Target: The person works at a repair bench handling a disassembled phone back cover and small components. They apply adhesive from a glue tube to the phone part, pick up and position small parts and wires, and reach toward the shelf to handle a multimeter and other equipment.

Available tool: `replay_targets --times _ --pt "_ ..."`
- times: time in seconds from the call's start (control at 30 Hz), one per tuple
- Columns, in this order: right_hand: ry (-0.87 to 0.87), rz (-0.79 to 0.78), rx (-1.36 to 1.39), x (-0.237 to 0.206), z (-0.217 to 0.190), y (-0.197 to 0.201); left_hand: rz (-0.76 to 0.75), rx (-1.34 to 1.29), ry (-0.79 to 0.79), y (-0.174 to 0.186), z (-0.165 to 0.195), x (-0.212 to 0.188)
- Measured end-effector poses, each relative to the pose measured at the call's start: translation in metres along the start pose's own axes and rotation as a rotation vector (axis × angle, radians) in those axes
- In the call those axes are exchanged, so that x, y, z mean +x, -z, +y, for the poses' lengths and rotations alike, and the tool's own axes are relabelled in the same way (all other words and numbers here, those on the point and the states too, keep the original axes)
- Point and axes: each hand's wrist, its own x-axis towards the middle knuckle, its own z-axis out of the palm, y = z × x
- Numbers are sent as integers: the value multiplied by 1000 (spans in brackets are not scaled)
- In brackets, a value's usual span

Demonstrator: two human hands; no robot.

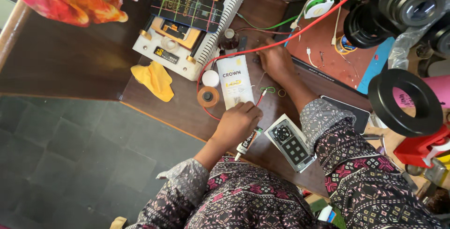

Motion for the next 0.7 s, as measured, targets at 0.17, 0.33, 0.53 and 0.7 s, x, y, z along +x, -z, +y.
replay_targets --times 0.17,0.33,0.53,0.7 --pt "137 -60 -111 -1 3 1 -17 4 24 -7 -1 21" --pt "269 -31 -213 -5 -7 4 -11 45 -53 -22 -3 35" --pt "-23 5 91 -29 -24 16 -84 83 -116 -28 -2 47" --pt "-303 241 276 -113 -37 46 -373 -32 -203 -21 11 40"
